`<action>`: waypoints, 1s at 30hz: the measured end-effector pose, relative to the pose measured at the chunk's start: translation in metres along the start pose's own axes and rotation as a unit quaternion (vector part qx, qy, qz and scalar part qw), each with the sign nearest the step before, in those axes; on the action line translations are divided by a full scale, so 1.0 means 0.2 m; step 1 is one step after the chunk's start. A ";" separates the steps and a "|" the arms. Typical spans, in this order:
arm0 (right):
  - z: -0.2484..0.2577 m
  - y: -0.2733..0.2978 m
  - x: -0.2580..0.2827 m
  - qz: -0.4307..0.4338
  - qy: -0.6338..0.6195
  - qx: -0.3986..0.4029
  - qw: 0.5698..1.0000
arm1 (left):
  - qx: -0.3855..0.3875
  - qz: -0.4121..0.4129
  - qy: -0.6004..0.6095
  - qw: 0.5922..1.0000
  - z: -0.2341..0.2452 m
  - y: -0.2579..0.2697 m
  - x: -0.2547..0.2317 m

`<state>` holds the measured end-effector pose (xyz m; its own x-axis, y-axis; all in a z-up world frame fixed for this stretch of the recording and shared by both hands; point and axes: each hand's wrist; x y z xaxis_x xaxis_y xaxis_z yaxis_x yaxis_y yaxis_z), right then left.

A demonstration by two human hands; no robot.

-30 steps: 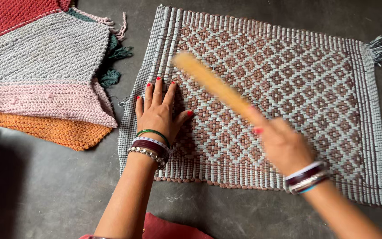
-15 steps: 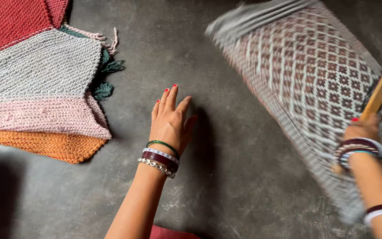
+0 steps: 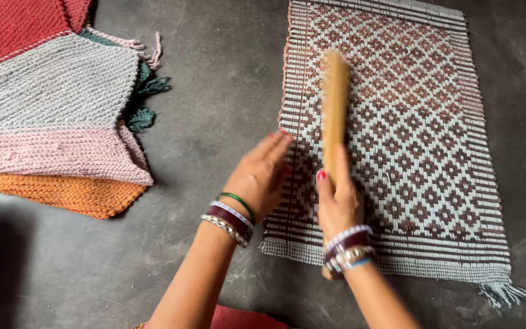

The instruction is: The person uses a wooden brush to repeatedly stroke the surface of a patterned woven mat lying on the floor. They hold the mat down with one hand while brushing with the other, moving the brush back and forth across the fabric to clean or fluff it.

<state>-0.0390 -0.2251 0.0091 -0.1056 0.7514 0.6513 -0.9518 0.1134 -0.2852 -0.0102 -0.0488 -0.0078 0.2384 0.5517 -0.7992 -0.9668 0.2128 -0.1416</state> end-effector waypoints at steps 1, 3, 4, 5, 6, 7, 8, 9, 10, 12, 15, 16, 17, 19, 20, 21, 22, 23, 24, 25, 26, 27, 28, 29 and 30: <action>0.04 0.02 -0.04 0.151 0.045 -0.002 0.987 | 0.026 -0.008 -0.003 1.000 -0.04 0.01 -0.01; 0.17 0.08 -0.15 0.007 0.122 0.122 0.985 | 0.039 -0.028 -0.095 0.994 -0.09 0.05 0.00; 0.24 0.09 -0.21 -0.064 0.158 0.182 0.968 | 0.044 -0.038 -0.143 0.988 -0.09 0.05 0.00; 0.33 0.10 -0.29 -0.141 0.167 0.176 0.960 | 0.052 -0.030 -0.154 0.986 -0.10 0.06 0.00; 0.46 0.11 -0.39 -0.217 0.176 0.169 0.945 | 0.060 -0.023 -0.164 0.984 -0.11 0.06 0.00; 0.59 0.11 -0.49 -0.274 0.149 0.131 0.941 | 0.067 -0.015 -0.173 0.982 -0.11 0.06 -0.01; 0.72 0.12 -0.58 -0.197 0.080 0.064 0.975 | 0.069 -0.013 -0.183 0.981 -0.11 0.05 -0.01; 0.84 0.12 -0.66 -0.076 0.161 0.007 0.984 | 0.072 -0.011 -0.193 0.979 -0.11 0.05 -0.01; 0.88 0.13 -0.72 0.047 0.238 -0.049 0.969 | 0.074 -0.007 -0.203 0.976 -0.11 0.05 -0.01; 0.91 0.12 -0.78 -0.230 0.196 -0.088 0.949 | 0.073 -0.006 -0.215 0.974 -0.11 0.05 -0.02; 0.81 0.15 -0.67 -0.314 0.057 -0.118 0.940 | 0.076 -0.008 -0.247 0.966 -0.12 0.04 -0.03; 0.75 0.18 -0.60 -0.255 0.076 -0.070 0.961 | 0.079 -0.008 -0.260 0.962 -0.12 0.04 -0.03; 0.65 0.24 -0.52 -0.194 0.095 -0.021 0.976 | 0.081 -0.007 -0.255 0.964 -0.11 0.04 -0.03; 0.52 0.34 -0.39 -0.050 0.198 0.095 0.974 | 0.088 0.000 -0.243 0.966 -0.11 0.05 -0.03; 0.50 0.37 -0.36 -0.081 0.233 0.145 0.958 | 0.091 0.002 -0.241 0.966 -0.10 0.05 -0.04; 0.51 0.40 -0.35 -0.112 0.266 0.195 0.938 | 0.094 0.004 -0.238 0.967 -0.10 0.06 -0.04; 0.51 0.42 -0.37 -0.141 0.296 0.242 0.913 | 0.095 0.005 -0.237 0.967 -0.10 0.05 -0.04; 0.58 0.42 -0.44 -0.120 0.322 0.170 0.923 | 0.092 0.000 -0.240 0.966 -0.10 0.04 -0.03; 0.69 0.43 -0.53 -0.099 0.347 0.102 0.927 | 0.091 0.000 -0.242 0.966 -0.10 0.04 -0.03; 0.78 0.45 -0.61 -0.195 0.337 0.060 0.919 | 0.090 0.000 -0.245 0.965 -0.11 0.05 -0.03; 0.88 0.44 -0.71 -0.288 0.324 0.012 0.901 | 0.091 0.000 -0.244 0.966 -0.11 0.05 -0.03; 0.99 0.44 -0.79 -0.257 0.319 -0.001 0.912 | 0.092 0.001 -0.243 0.966 -0.11 0.06 -0.03; 1.05 0.45 -0.86 -0.224 0.313 -0.019 0.923 | 0.090 -0.002 -0.243 0.966 -0.11 0.05 -0.04; 1.02 0.44 -0.92 -0.218 0.295 -0.055 0.929 | 0.092 0.003 -0.227 0.970 -0.11 0.03 -0.03; 1.00 0.45 -0.93 -0.212 0.278 -0.085 0.933 | 0.098 0.011 -0.209 0.973 -0.10 0.02 -0.03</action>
<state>-0.1623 -0.4851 0.0039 0.4815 0.8311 0.2782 -0.8090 0.5436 -0.2238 -0.0167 -0.0683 -0.0155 0.2735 0.8287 -0.4883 -0.9460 0.3236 0.0194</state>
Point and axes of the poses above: each hand's wrist, its own y-axis away from the middle knuckle, its own z-axis out of the back of the hand, x = y × z, and after that the axes turned 6 degrees about z, right-handed
